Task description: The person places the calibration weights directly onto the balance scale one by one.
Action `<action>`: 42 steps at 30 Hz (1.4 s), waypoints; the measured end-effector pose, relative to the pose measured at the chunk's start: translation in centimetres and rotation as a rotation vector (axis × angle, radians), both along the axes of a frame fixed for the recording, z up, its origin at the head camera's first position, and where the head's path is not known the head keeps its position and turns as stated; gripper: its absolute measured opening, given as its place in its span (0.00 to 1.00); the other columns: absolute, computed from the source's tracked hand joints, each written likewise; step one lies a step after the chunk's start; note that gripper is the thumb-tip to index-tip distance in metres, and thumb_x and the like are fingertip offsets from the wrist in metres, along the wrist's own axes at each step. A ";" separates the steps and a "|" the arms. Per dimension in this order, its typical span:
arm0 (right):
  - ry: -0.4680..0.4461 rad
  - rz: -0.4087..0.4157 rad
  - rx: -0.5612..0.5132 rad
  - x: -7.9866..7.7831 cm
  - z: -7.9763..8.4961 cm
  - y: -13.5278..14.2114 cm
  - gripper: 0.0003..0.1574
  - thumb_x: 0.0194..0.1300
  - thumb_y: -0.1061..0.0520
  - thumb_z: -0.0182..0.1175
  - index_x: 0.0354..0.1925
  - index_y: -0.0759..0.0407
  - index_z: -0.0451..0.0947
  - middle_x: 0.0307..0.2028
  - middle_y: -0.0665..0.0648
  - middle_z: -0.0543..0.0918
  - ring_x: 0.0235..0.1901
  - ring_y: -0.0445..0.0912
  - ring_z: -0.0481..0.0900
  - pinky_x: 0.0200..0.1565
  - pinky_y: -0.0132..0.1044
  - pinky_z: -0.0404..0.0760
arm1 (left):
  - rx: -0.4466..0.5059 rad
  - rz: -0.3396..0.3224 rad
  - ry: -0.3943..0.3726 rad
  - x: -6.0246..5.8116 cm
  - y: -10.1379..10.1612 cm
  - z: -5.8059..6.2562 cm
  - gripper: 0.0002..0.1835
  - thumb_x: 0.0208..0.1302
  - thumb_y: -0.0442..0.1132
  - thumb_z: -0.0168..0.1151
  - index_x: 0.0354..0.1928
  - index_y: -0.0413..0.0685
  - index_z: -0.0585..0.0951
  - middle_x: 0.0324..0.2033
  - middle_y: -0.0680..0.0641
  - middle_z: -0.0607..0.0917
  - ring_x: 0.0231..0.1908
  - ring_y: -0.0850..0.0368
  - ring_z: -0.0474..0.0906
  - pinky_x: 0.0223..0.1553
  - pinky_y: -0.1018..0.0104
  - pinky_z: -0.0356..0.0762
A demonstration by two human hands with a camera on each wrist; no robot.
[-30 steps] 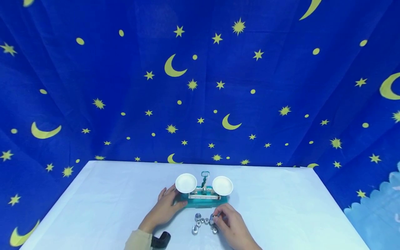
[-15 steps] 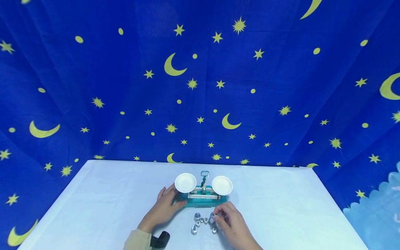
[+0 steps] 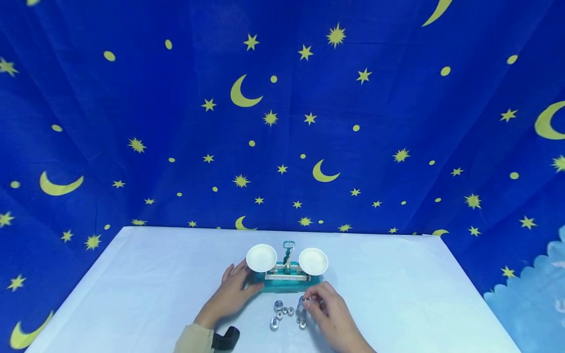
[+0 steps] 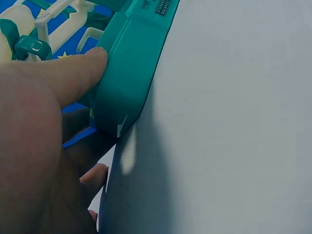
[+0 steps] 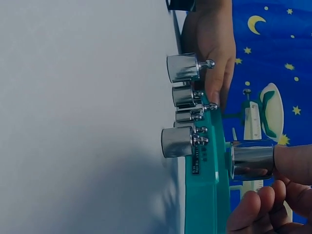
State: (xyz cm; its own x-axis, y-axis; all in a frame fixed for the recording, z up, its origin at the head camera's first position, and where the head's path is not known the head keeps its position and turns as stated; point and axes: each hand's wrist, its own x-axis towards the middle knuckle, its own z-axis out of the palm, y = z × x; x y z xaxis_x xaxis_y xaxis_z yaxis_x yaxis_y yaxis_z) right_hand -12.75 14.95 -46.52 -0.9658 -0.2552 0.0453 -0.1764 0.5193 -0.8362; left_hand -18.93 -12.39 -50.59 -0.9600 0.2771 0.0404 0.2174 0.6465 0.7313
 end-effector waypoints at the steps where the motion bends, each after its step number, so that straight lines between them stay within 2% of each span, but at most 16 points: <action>1: 0.006 -0.001 0.001 0.0 0.0 0.0 0.10 0.71 0.48 0.61 0.43 0.52 0.80 0.38 0.49 0.74 0.38 0.38 0.73 0.39 0.29 0.79 | 0.005 0.001 -0.001 0.0 0.0 0.1 0.40 0.68 0.54 0.63 0.74 0.40 0.65 0.73 0.41 0.67 0.76 0.42 0.53 0.74 0.37 0.30; 6: 0.069 -0.012 0.012 0.0 0.1 0.0 0.06 0.71 0.50 0.62 0.41 0.50 0.80 0.40 0.47 0.75 0.41 0.38 0.76 0.41 0.31 0.81 | 0.022 -0.004 0.011 0.2 0.0 0.3 0.40 0.68 0.54 0.63 0.74 0.40 0.65 0.73 0.41 0.67 0.75 0.41 0.53 0.74 0.36 0.30; 11: 0.084 -0.021 0.018 0.0 0.3 0.1 0.04 0.71 0.51 0.62 0.40 0.49 0.79 0.41 0.45 0.78 0.44 0.39 0.78 0.41 0.33 0.82 | 0.022 -0.008 0.036 0.3 -0.1 0.2 0.39 0.68 0.53 0.63 0.73 0.37 0.66 0.72 0.39 0.68 0.75 0.39 0.54 0.74 0.36 0.31; 23: 0.105 -0.101 0.005 0.2 1.2 0.0 0.02 0.68 0.54 0.65 0.37 0.49 0.80 0.35 0.44 0.79 0.36 0.37 0.76 0.38 0.31 0.80 | 0.015 -0.010 0.033 0.3 -0.1 0.2 0.40 0.68 0.54 0.63 0.73 0.38 0.66 0.72 0.39 0.68 0.75 0.40 0.54 0.74 0.36 0.31; 27: 0.122 -0.121 0.002 0.2 1.4 -0.1 0.03 0.67 0.56 0.66 0.36 0.47 0.80 0.35 0.43 0.79 0.36 0.36 0.76 0.38 0.31 0.80 | 0.012 -0.011 0.035 0.4 -0.1 0.2 0.39 0.68 0.53 0.63 0.73 0.37 0.66 0.72 0.39 0.68 0.75 0.40 0.54 0.74 0.36 0.32; 35: 0.210 -0.157 -0.052 0.0 1.8 -0.2 0.08 0.65 0.58 0.67 0.34 0.44 0.80 0.35 0.43 0.80 0.35 0.37 0.76 0.33 0.30 0.77 | 0.015 -0.018 0.044 0.4 -0.1 0.2 0.40 0.68 0.54 0.63 0.73 0.37 0.65 0.72 0.39 0.68 0.75 0.40 0.54 0.74 0.36 0.31; 42: 0.227 -0.177 -0.046 -0.3 2.3 -0.3 0.10 0.65 0.59 0.68 0.34 0.42 0.80 0.34 0.41 0.79 0.34 0.37 0.76 0.31 0.30 0.75 | 0.011 -0.020 0.038 0.3 -0.2 0.2 0.40 0.69 0.55 0.62 0.74 0.37 0.65 0.72 0.39 0.67 0.75 0.40 0.53 0.74 0.36 0.31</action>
State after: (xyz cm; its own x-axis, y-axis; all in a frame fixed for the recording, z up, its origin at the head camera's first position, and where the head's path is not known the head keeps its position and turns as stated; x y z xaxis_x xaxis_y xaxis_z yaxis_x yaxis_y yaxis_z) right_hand -13.04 14.66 -44.26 -0.9590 -0.0761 0.2730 -0.2716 0.5214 -0.8089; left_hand -18.64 -12.55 -50.41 -0.9518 0.2961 0.0800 0.2585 0.6339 0.7289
